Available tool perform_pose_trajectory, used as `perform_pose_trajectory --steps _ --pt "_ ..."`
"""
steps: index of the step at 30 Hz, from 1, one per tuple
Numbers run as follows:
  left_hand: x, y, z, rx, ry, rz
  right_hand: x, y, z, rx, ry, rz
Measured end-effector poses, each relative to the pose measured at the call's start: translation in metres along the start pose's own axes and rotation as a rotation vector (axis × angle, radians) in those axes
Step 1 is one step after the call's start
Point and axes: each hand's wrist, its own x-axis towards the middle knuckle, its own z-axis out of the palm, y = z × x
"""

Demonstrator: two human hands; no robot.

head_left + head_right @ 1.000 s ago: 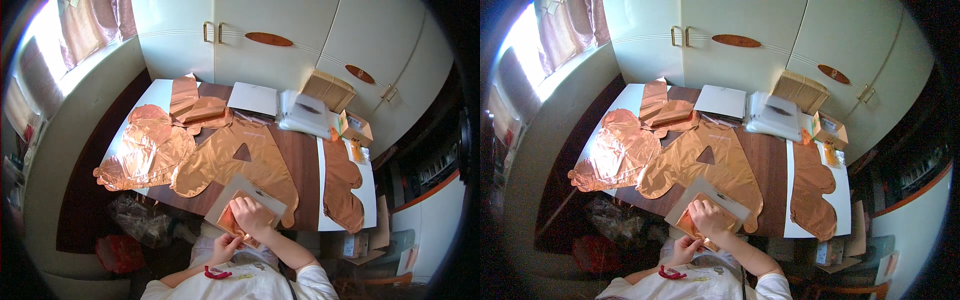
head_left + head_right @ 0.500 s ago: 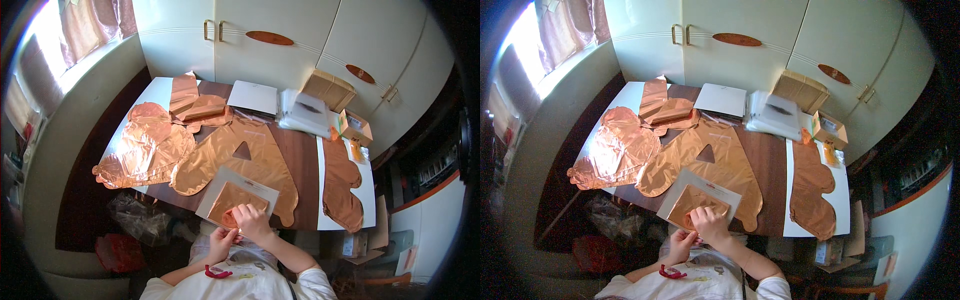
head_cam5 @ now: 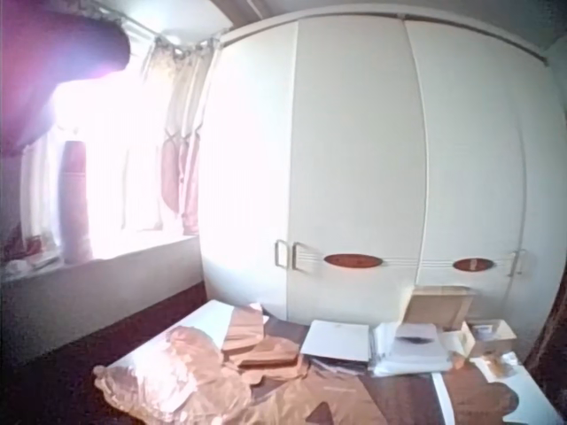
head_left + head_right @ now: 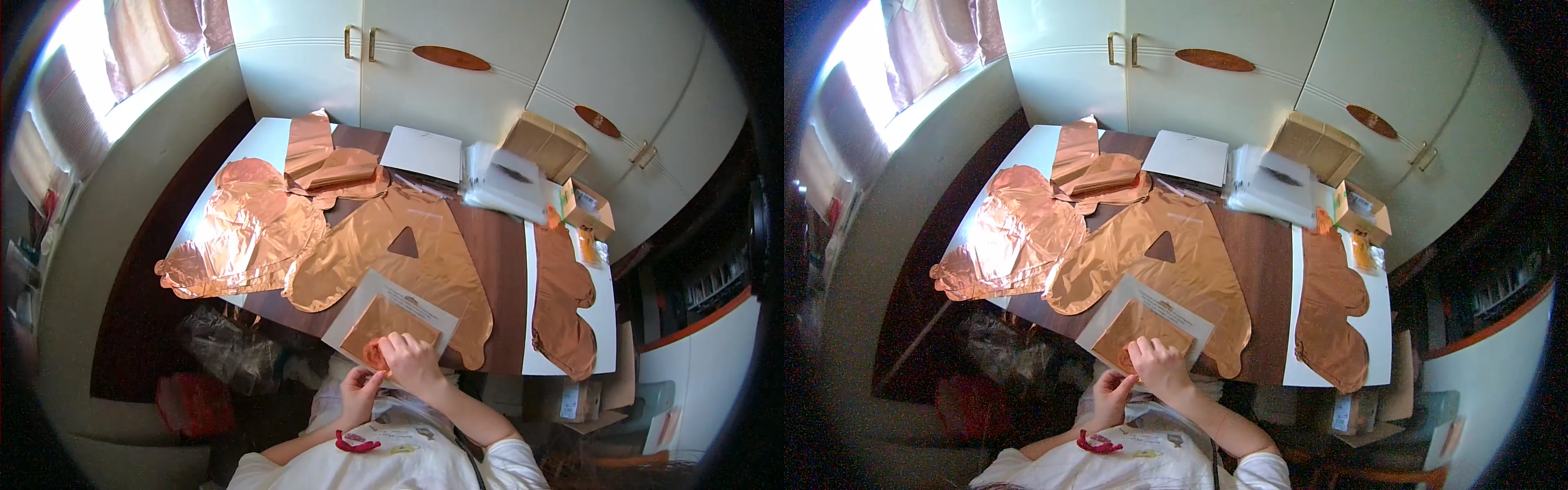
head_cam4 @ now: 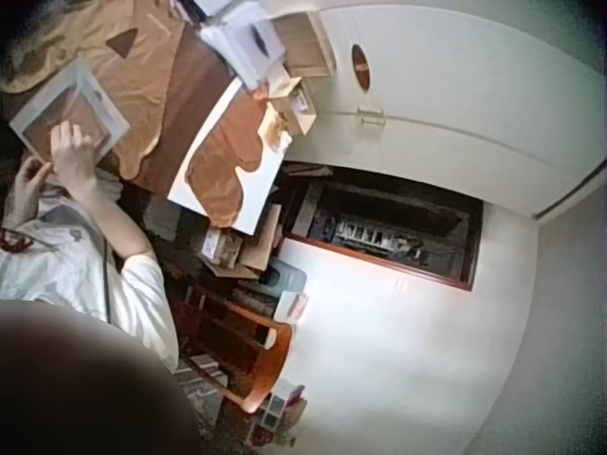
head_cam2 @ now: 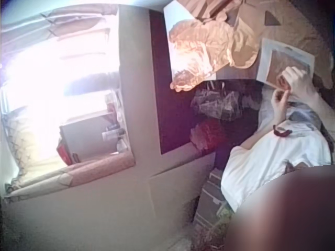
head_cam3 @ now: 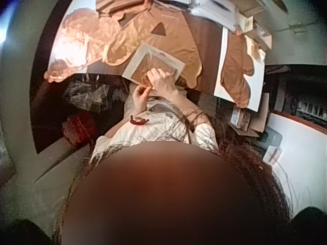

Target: Folding foil balloons and inserting them into cardboard packaging inserts.

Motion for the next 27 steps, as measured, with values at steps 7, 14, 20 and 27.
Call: perform_pose_trajectory --steps 7,14,20,27 --pt "0.003 -0.013 -0.008 0.05 -0.132 -0.087 -0.002 0.0 0.001 0.032 -0.074 0.025" --pt "0.016 -0.05 -0.031 -0.703 -0.354 -0.289 -0.013 0.001 -0.011 0.228 -0.053 -0.099" --pt "0.018 -0.064 -0.033 -0.666 -0.382 -0.317 -0.021 -0.009 -0.014 0.108 -0.09 -0.093" --pt "0.017 -0.056 -0.029 -0.647 -0.515 -0.303 -0.025 -0.006 -0.01 0.095 0.012 -0.028"
